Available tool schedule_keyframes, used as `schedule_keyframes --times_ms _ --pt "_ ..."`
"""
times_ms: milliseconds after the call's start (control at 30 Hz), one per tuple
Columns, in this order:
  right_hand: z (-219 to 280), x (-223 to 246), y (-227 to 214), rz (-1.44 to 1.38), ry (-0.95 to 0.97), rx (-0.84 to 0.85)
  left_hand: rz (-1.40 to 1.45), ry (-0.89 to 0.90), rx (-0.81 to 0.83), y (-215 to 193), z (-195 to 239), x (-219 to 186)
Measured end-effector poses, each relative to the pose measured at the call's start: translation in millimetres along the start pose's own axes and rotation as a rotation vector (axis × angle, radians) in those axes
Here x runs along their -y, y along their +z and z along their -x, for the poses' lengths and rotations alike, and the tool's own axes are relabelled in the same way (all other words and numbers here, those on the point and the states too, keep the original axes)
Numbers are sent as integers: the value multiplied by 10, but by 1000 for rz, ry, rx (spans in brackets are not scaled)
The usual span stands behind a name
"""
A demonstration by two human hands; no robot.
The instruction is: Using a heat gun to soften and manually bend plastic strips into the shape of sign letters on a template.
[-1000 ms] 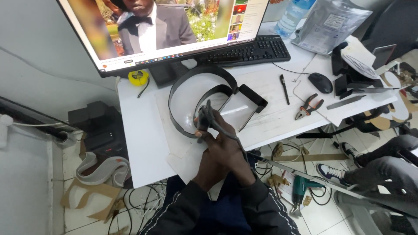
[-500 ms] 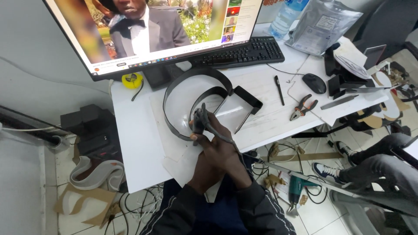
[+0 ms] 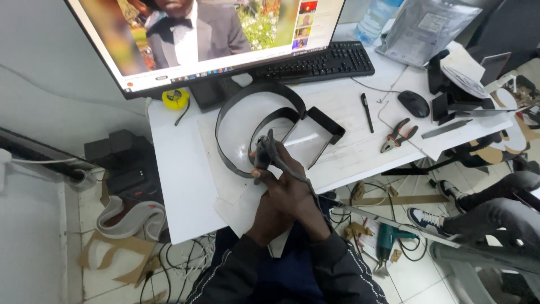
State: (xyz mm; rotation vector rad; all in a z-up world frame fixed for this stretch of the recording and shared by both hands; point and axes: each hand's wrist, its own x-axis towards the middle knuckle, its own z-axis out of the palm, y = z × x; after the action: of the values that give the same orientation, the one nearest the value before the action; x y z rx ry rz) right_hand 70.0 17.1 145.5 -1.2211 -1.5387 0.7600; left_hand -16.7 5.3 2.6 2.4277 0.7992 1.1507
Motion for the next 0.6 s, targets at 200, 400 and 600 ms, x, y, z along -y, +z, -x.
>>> schedule_keyframes --times_ms 200,400,600 --pt "4 -11 2 10 -33 1 -3 -11 -23 25 -4 1" --pt "10 -158 0 21 -86 -2 -9 -35 -40 12 -28 -7" --pt "30 -136 15 -10 -61 33 1 -33 -66 11 -22 -9"
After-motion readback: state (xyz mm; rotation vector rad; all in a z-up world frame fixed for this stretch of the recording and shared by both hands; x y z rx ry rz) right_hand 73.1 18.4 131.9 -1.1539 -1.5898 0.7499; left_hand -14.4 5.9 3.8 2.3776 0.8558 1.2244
